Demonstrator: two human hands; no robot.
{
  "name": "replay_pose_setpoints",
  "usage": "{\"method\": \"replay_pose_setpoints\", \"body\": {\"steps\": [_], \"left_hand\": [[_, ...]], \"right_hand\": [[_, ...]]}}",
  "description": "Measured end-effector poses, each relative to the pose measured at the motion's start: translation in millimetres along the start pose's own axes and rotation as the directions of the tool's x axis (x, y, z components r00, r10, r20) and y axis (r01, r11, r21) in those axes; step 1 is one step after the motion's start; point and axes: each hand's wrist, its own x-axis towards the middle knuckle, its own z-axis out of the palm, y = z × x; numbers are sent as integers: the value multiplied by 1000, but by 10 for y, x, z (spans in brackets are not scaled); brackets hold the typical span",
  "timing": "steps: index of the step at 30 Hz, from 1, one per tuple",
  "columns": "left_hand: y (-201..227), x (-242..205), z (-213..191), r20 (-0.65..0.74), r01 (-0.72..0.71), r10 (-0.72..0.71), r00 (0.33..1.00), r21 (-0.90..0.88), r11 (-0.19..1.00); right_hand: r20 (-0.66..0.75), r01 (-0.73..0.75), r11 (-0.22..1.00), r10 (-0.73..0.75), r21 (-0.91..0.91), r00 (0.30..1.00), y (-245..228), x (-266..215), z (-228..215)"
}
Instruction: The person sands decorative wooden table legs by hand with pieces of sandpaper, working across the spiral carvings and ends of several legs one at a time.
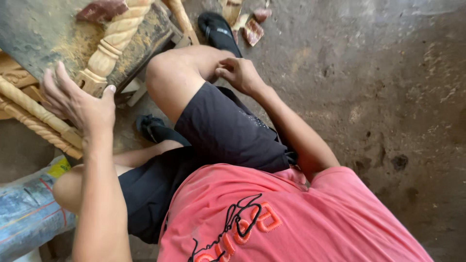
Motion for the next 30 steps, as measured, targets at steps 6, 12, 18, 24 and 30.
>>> {"method": "replay_pose_setpoints", "body": {"steps": [6, 12, 18, 24, 30], "left_hand": [[426, -426, -342, -139, -32, -24, 990, -386, 922], [622, -503, -579, -173, -10, -91, 981, -507, 862], [690, -55, -668, -33, 33, -56, 998, -479, 877], [485, 479, -92, 80, 32, 2, 997, -416, 909], [84, 1481, 946, -35, -93, 89, 995, -153, 984]], "right_hand": [[-327, 454, 891, -429, 1, 842, -1472, -350, -531], [-111, 798, 487, -870, -354, 481, -2751, -384, -813], [-136, 677, 625, -765, -389, 629, -1982, 601, -244], [249, 646, 551, -627, -528, 738, -1549, 661, -134], [419, 726, 525, -595, -443, 686, -1670, 638, 60]]}}
